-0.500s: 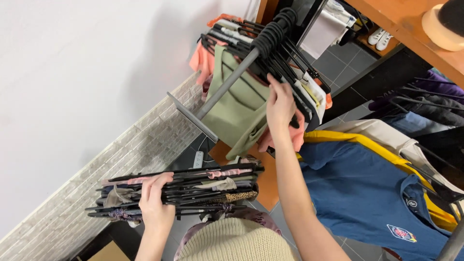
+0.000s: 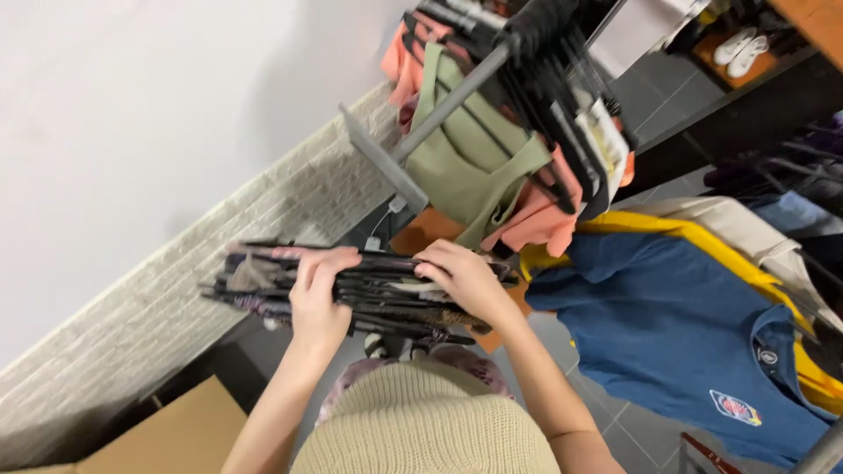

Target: Taking clothes out of a box, putting them on hangers, and hanging them on a clothing rack.

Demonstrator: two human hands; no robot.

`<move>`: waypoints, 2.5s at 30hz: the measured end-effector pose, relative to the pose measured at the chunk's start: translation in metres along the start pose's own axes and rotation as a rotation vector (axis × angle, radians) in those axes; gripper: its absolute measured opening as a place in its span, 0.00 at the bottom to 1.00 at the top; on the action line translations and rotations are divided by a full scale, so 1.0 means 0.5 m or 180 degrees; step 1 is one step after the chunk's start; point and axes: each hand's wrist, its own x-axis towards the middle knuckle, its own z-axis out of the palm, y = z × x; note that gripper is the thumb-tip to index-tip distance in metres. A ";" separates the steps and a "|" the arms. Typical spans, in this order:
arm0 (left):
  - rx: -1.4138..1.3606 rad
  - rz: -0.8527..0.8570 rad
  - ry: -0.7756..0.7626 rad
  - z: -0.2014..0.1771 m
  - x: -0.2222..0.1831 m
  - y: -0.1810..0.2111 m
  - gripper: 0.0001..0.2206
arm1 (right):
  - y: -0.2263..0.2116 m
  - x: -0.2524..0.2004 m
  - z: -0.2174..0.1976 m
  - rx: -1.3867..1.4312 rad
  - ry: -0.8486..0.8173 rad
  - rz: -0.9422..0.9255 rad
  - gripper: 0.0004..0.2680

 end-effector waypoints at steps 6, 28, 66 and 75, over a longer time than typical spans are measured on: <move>-0.0410 0.0390 0.0167 0.020 -0.004 0.016 0.10 | -0.016 -0.047 -0.054 -0.0195 0.0447 0.0237 0.05; -0.0565 0.0157 -0.0180 -0.046 -0.072 0.035 0.14 | 0.055 0.116 -0.149 -0.1183 0.1693 0.1032 0.11; -0.0784 0.0406 -0.0099 -0.024 0.014 0.062 0.20 | 0.058 -0.142 -0.137 -0.0499 0.0704 0.1029 0.09; -0.0899 0.0166 -0.0167 0.002 -0.053 0.020 0.10 | 0.050 0.010 -0.153 -0.1572 0.1531 0.1583 0.08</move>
